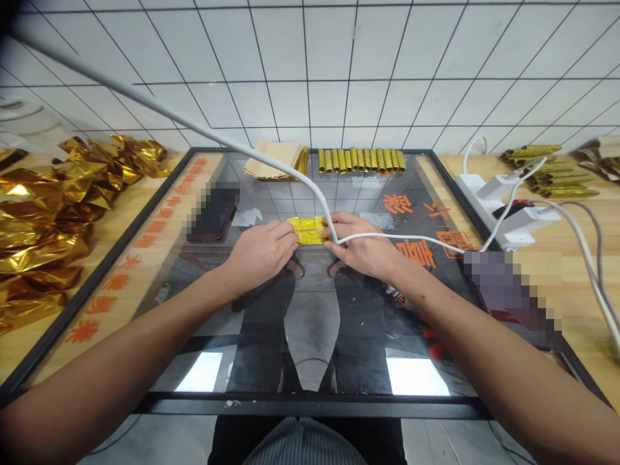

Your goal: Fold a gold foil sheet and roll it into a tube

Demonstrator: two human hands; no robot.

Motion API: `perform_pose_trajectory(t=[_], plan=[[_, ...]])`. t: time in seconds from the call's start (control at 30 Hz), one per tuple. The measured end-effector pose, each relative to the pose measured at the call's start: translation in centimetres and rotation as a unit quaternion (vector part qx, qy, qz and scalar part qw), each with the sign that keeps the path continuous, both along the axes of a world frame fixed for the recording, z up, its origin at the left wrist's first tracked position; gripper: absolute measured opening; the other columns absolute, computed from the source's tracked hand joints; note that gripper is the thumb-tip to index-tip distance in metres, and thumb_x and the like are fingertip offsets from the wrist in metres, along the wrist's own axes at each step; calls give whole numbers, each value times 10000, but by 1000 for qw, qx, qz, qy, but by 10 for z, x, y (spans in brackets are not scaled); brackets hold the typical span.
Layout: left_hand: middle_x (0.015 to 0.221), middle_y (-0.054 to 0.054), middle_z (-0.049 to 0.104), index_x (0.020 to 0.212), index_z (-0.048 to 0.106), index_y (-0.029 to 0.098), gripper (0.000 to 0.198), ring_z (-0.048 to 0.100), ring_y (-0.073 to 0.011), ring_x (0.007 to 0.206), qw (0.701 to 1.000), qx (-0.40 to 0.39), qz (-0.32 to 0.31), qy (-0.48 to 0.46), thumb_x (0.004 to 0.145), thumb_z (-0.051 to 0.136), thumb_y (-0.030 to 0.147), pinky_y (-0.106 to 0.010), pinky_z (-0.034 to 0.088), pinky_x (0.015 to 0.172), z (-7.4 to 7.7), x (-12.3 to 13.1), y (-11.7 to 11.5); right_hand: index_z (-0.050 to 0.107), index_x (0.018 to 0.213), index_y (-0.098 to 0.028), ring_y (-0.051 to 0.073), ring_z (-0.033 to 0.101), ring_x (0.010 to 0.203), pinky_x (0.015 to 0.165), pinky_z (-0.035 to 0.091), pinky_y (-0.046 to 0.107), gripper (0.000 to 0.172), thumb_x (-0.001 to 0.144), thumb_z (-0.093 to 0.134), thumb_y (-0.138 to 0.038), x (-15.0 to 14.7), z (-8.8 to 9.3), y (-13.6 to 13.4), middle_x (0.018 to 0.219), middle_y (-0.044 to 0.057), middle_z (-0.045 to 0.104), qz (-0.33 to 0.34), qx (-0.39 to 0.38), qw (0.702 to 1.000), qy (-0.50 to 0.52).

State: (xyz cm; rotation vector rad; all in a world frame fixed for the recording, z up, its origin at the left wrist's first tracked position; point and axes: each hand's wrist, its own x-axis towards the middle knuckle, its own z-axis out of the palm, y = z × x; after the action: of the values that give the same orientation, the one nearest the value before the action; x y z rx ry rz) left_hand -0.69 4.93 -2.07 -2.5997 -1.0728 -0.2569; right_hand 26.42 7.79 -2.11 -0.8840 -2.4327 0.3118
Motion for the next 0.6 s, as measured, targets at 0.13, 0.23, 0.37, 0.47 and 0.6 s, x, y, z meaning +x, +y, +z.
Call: perform_pose_trajectory(t=[0.13,0.23,0.37,0.47,0.6], plan=[[970,-78,706,951,699,157,278,637,-240,884,1000,1,7,-14,1116,489,231,-377,429,700,0,1,1,779,1097,-270,310,732,1236,1102,606,510,145,996,678,-245,-1,-1,-1,1340,102,748,-7,1,1000,9],[963,-78,701,944,693,157,274,646,-235,881,1000,3,8,-22,1111,486,225,-372,446,719,1,0,1,783,1077,-279,308,741,1217,1085,614,494,133,980,698,-246,-3,0,-2,1338,85,751,-11,-5,1000,12],[965,-73,699,955,691,161,270,666,-240,908,999,2,18,-45,1111,481,226,-371,474,753,2,-1,2,780,1098,-271,314,736,1231,1094,606,481,147,974,707,-243,-5,2,-3,1354,91,746,-16,0,1000,2],[967,-71,700,952,689,168,273,668,-238,906,999,-3,22,-46,1111,476,230,-371,477,746,2,-2,1,772,1107,-249,314,733,1233,1092,600,484,148,997,674,-238,-6,1,-4,1363,110,740,-17,16,1000,-16],[970,-73,696,968,693,169,261,661,-237,903,998,-8,21,-55,1110,495,263,-377,473,742,1,-1,0,777,1096,-240,318,730,1220,1074,593,512,173,1031,618,-224,-8,-2,-5,1339,118,749,-20,28,998,-43]])
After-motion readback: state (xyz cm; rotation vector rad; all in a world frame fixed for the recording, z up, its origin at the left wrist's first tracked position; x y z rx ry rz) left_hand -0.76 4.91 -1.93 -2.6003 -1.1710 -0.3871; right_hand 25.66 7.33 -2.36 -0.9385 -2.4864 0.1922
